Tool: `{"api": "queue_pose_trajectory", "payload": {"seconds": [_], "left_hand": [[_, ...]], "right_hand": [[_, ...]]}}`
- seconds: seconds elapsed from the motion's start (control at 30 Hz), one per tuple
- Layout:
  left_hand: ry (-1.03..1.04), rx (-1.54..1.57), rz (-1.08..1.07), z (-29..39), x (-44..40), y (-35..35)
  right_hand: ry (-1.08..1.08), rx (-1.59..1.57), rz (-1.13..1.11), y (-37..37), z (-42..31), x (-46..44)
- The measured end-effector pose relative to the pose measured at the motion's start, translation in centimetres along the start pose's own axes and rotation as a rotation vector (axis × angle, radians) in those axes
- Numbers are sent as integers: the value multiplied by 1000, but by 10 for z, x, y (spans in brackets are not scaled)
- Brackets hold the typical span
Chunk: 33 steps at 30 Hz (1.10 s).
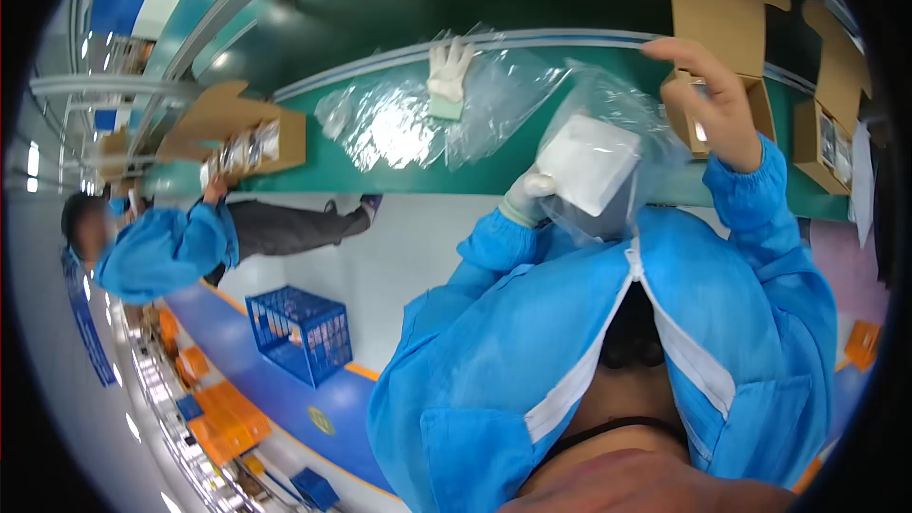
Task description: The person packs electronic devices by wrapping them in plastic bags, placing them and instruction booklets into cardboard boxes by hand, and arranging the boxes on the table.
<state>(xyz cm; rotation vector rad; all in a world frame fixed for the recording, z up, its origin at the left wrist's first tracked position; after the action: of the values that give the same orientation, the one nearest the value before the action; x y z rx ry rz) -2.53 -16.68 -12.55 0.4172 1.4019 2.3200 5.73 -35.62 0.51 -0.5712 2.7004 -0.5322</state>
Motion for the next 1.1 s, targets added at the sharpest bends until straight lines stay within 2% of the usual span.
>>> {"api": "queue_pose_trajectory", "payload": {"seconds": [0.03,0.1,0.17,0.23,0.27,0.33,0.37,0.43,0.47,0.5,0.57,0.6,0.63,0.67,0.7,0.73,0.77,0.83,0.87,0.9,0.97,1.0,1.03,1.1], "left_hand": [[-14,-2,-28,1,-3,5],[35,-33,56,10,-8,12],[-22,-52,44,8,-13,5],[-120,-270,-30,-3,-23,1],[-93,-397,-118,1,-26,27],[-75,-389,-152,-4,-31,24],[-42,-383,-171,-1,-33,30],[-65,-342,-253,4,-37,42],[-165,-396,-155,-1,-39,33],[-262,-450,-56,-5,-38,25],[-250,-516,-13,-4,-36,22],[-264,-545,-43,-5,-39,21],[-278,-570,-76,-8,-42,19],[-294,-565,-88,-15,-44,11],[-220,-575,-45,-17,-46,-1],[-146,-587,-2,-19,-48,-13],[-162,-587,-14,-16,-50,-2],[-466,-223,-45,-18,-47,31],[-385,-416,-108,-18,-48,35],[-405,-418,-121,-21,-46,34],[-310,-581,-248,-25,-44,33],[-344,-607,-249,-28,-45,31],[-354,-604,-261,-34,-46,33],[-264,-601,-166,-40,-50,33]], "right_hand": [[103,-426,174,-11,21,15],[47,-410,-11,-10,76,51],[494,-384,-147,27,54,73],[467,-626,5,59,46,60],[473,-618,21,63,55,55],[637,-723,42,66,80,41],[645,-728,61,66,80,41],[536,-677,62,62,70,39],[431,-652,-1,65,57,35],[440,-652,6,66,55,33],[-3,-277,-61,63,31,19],[161,-291,-134,61,12,14],[172,-287,-117,63,13,10],[83,-282,-272,69,13,6],[-6,-275,-425,74,13,4],[-53,-190,-424,75,20,3],[-43,-188,-407,74,28,4],[419,-634,-117,64,69,13],[474,-735,-6,60,92,23],[477,-737,18,59,102,35],[741,-922,27,65,122,67],[695,-1084,33,69,123,75],[696,-1082,50,66,126,85],[636,-899,-1,56,128,102]]}}
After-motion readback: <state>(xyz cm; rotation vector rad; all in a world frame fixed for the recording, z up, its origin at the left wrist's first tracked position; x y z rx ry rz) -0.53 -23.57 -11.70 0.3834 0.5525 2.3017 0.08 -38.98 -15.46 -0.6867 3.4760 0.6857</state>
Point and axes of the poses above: each hand's wrist, its own x-axis away from the middle knuckle, its own y-axis out of the palm, z = x × y, the point moved 5 cm from there along -x, towards the middle knuckle, and after that the axes turned 3 degrees about x, right-handed, at the moved point
